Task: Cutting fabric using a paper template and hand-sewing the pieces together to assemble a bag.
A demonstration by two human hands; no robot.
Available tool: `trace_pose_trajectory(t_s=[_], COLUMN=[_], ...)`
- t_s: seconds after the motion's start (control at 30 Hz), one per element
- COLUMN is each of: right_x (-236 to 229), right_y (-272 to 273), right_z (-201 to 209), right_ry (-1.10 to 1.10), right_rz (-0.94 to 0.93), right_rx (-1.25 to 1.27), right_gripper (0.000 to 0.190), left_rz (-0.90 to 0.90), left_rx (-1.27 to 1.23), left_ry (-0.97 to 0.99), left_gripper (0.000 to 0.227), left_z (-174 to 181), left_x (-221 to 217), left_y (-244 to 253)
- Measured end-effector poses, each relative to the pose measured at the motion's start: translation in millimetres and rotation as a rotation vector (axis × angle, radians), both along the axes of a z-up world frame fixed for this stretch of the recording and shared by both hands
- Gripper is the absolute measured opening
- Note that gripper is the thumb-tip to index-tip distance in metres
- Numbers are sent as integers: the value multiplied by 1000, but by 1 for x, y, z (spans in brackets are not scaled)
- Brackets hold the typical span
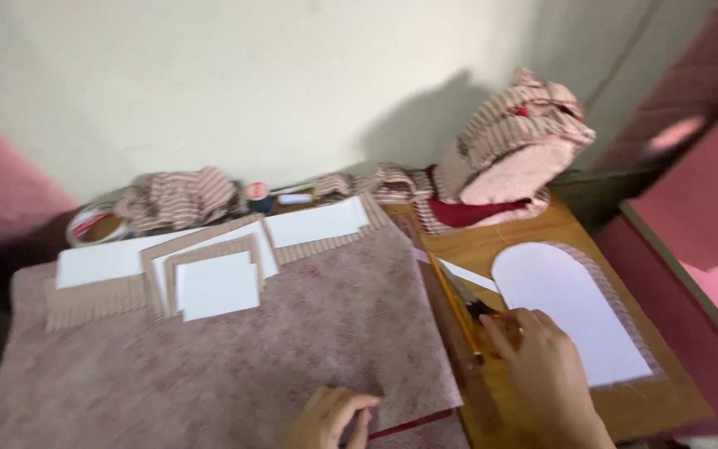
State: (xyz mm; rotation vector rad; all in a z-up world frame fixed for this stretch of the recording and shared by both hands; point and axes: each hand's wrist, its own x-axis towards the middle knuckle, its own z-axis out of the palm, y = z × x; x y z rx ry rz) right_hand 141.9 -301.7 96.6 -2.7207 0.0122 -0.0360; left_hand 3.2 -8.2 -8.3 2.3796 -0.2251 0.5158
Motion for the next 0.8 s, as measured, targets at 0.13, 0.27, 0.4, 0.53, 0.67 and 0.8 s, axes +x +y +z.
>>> trace_pose_trajectory(t_s=[0.13,0.27,0.4,0.53,0.67,0.8], right_x=[0,7,5,-1,22,28], right_y=[43,81,109,126,113,116], right_z=[28,-9,-46,-23,-41,-11], right_ry=[-190,-452,-198,218,187,278], right_rz=[179,611,698,606,697,768], right_rx=[149,148,-219,-503,-460,-279], right_gripper=[27,24,52,62,69,68], left_rz=[-20,-6,24,188,220,22], left_rx=[-18,2,35,162,225,55], left_ry=[-75,-91,169,403,434,375], left_gripper=[15,13,16,29,26,25], left_z=[29,7,-14,51,117,148], left_x=[-2,-2,-4,-13,17,70], left_y=[-6,-7,12,53,76,82])
